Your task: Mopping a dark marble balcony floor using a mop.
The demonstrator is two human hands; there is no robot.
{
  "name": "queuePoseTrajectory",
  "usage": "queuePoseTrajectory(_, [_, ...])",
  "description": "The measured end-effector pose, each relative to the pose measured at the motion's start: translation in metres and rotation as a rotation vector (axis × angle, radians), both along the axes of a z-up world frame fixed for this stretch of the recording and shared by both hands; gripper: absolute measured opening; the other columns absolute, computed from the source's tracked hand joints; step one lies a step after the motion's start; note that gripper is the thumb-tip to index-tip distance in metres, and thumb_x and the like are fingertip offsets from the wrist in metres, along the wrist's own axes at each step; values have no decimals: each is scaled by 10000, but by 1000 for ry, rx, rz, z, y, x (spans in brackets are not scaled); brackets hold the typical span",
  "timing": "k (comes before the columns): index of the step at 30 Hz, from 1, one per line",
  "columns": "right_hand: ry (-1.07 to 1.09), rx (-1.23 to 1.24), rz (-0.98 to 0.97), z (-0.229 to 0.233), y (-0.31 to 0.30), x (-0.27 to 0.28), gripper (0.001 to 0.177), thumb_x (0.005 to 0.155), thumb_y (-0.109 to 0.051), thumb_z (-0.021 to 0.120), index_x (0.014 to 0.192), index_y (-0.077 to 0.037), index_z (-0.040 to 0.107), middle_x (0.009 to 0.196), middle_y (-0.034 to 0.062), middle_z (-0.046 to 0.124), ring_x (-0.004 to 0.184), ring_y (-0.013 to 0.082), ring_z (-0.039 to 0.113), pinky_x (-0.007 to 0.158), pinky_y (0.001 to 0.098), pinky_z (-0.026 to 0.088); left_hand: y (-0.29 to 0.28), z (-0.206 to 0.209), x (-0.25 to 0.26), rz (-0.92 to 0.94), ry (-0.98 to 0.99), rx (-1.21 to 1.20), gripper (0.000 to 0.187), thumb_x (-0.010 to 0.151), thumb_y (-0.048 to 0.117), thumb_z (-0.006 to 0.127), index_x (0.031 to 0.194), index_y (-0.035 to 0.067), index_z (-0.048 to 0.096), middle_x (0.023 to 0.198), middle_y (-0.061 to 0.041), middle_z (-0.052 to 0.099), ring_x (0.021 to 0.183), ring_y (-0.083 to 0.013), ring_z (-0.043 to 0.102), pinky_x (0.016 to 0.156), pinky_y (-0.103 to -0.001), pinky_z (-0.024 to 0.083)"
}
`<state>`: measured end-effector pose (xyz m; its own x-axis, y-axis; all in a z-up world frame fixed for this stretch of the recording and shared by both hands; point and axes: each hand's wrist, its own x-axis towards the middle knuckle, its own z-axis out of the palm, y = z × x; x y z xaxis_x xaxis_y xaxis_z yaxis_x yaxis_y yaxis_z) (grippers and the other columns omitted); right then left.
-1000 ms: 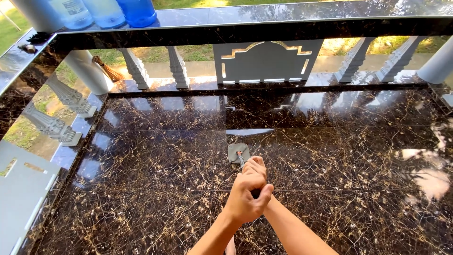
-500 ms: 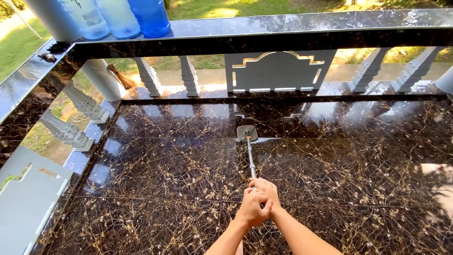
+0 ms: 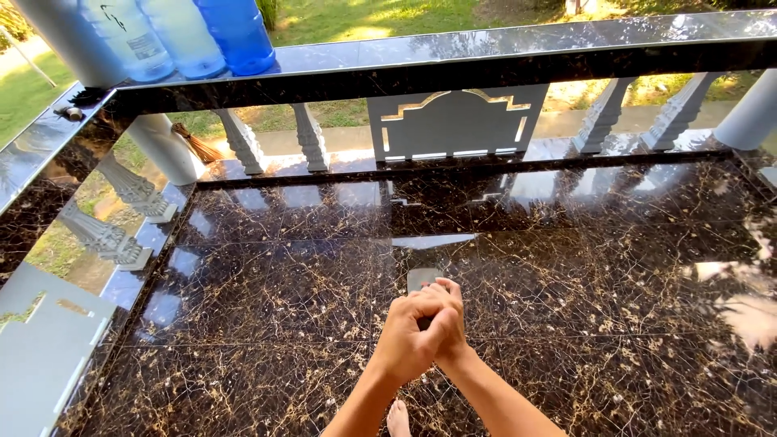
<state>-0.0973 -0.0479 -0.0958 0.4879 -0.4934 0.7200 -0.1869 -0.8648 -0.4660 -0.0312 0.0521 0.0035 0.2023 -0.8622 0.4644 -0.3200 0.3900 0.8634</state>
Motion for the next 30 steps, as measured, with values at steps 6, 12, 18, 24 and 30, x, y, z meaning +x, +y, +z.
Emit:
queuePoseTrajectory(6, [-145, -63, -20, -32, -5, -10, 237, 784, -141, 683, 612, -130, 521, 592, 0, 493, 639, 163, 545, 980, 422, 477, 9, -6, -19, -56, 32, 178, 269, 892, 153, 625, 650, 34, 635, 624, -52, 601, 593, -165, 529, 583, -343, 455])
queuePoseTrajectory(12, [-194, -137, 35, -41, 1, -23, 279, 748, -84, 741, 640, -118, 486, 625, 2, 494, 667, 188, 538, 975, 434, 457, 23, -17, -32, -60, -25, 78, 281, 878, 142, 677, 685, 35, 503, 746, -82, 550, 754, -209, 519, 744, -377, 430])
queuePoseTrajectory(18, [10, -105, 5, -86, -16, -27, 237, 794, -124, 761, 684, -128, 551, 711, -9, 591, 803, 195, 602, 985, 447, 434, 1, -85, -24, -33, -153, 188, 252, 871, 164, 674, 666, 57, 573, 766, -52, 575, 850, -214, 548, 890, -367, 416])
queuePoseTrajectory(24, [326, 149, 61, -132, -52, -24, 81, 809, -186, 704, 848, -132, 657, 984, 0, 692, 1064, 236, 650, 867, 436, 452, -38, -161, -6, 71, -290, 267, 244, 860, 229, 709, 680, 74, 655, 808, -43, 627, 983, -220, 569, 962, -419, 280])
queuePoseTrajectory(30, [288, 642, 68, -122, -65, -20, 153, 853, -186, 627, 980, -108, 657, 1070, 19, 702, 922, 240, 708, 816, 351, 563, -68, -192, 0, 93, -364, 279, 305, 871, 262, 720, 655, 66, 628, 793, -62, 618, 955, -232, 586, 998, -408, 316])
